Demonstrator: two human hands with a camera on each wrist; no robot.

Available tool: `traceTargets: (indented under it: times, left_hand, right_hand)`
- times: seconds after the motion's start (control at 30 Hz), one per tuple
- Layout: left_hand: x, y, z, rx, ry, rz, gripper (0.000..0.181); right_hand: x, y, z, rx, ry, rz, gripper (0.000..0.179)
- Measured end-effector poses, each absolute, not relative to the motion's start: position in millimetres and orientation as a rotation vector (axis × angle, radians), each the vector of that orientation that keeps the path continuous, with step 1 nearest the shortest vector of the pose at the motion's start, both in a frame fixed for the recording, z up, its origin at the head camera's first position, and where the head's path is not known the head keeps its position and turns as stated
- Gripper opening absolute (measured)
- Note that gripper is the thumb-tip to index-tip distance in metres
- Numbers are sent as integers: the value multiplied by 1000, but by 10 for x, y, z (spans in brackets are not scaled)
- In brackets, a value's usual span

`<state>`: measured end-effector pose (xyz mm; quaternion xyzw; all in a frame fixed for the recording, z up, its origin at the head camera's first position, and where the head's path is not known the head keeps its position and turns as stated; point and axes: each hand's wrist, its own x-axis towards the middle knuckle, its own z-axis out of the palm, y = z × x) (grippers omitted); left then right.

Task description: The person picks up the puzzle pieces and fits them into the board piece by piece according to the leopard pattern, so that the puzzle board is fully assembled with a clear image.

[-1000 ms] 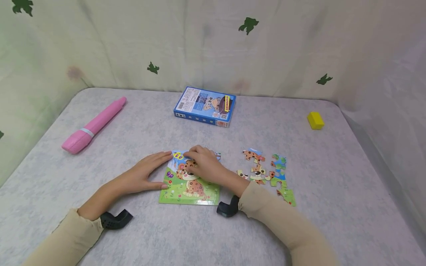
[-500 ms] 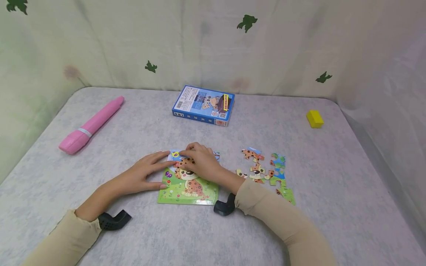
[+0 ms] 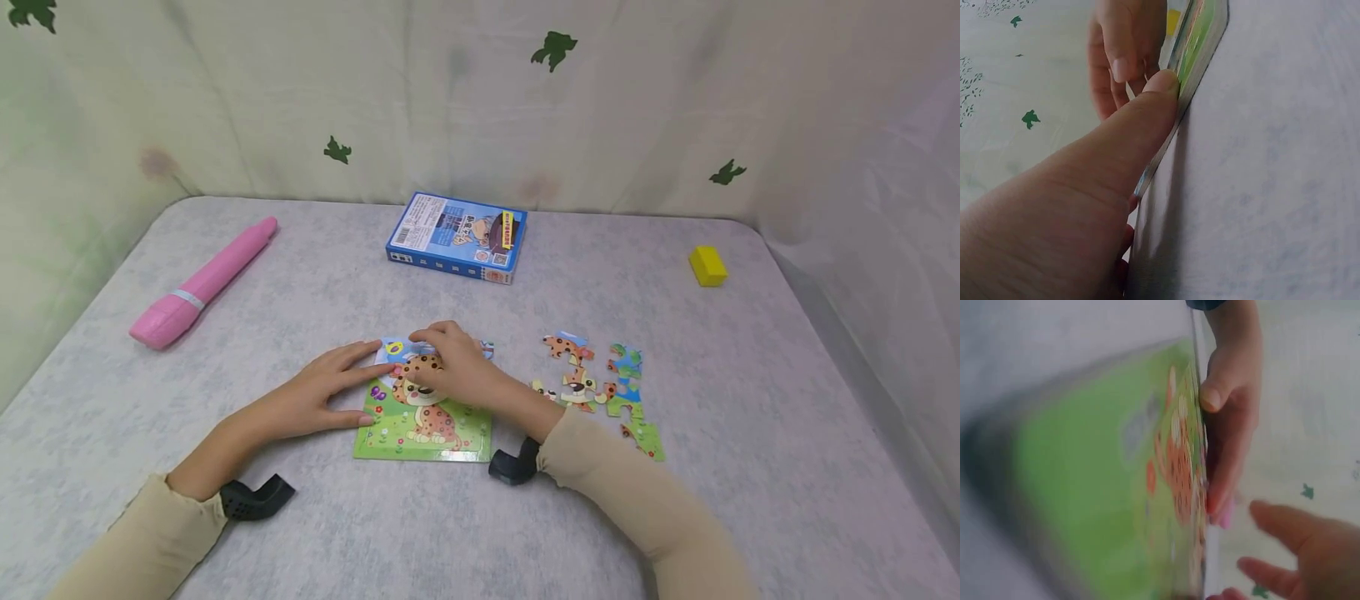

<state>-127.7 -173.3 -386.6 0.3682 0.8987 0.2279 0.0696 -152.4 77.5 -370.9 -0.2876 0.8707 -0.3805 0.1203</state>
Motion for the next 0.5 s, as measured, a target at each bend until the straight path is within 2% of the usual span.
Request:
traceTargets:
  times: [0.3,0.5]
  left_hand:
    - [-1279,-1733,-3884,1106,2714,703,66]
    - [-1278,-1732,-3882,1099,2715,699,67]
  right_hand:
    - [-1397,1340,-3417,-860,2604,-1425,53]
    - [-1357,1803,-3406,-783,2762,-1501,56]
